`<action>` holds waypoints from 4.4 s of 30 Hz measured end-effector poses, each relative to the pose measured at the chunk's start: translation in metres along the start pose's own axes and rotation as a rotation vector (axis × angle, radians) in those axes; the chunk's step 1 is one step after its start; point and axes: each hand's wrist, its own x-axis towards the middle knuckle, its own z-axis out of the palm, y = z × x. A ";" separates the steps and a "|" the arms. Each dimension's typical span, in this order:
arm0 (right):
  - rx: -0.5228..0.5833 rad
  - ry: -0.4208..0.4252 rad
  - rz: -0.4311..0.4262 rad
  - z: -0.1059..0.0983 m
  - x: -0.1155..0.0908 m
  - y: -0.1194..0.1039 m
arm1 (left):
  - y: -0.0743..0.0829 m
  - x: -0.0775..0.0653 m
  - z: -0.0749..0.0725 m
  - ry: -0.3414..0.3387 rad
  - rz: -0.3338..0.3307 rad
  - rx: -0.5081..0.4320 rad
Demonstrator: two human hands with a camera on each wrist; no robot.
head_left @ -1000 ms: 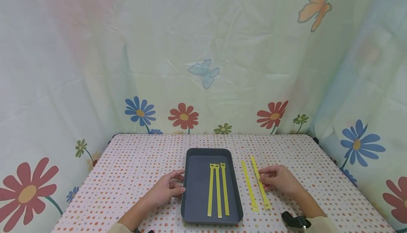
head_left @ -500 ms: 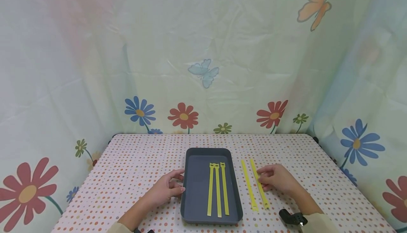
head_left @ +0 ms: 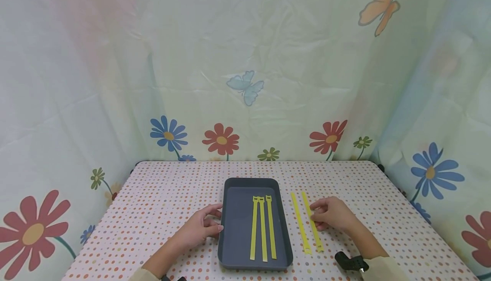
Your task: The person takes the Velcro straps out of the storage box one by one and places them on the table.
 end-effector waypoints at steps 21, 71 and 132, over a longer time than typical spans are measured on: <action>-0.122 0.044 -0.019 0.001 0.001 0.000 | 0.000 0.002 0.000 -0.003 -0.005 0.015; 0.005 -0.079 -0.361 0.021 -0.002 -0.054 | 0.001 0.000 0.000 -0.011 -0.004 0.003; -0.496 -0.566 -0.760 0.076 0.042 -0.127 | 0.000 0.002 0.000 -0.024 -0.022 -0.024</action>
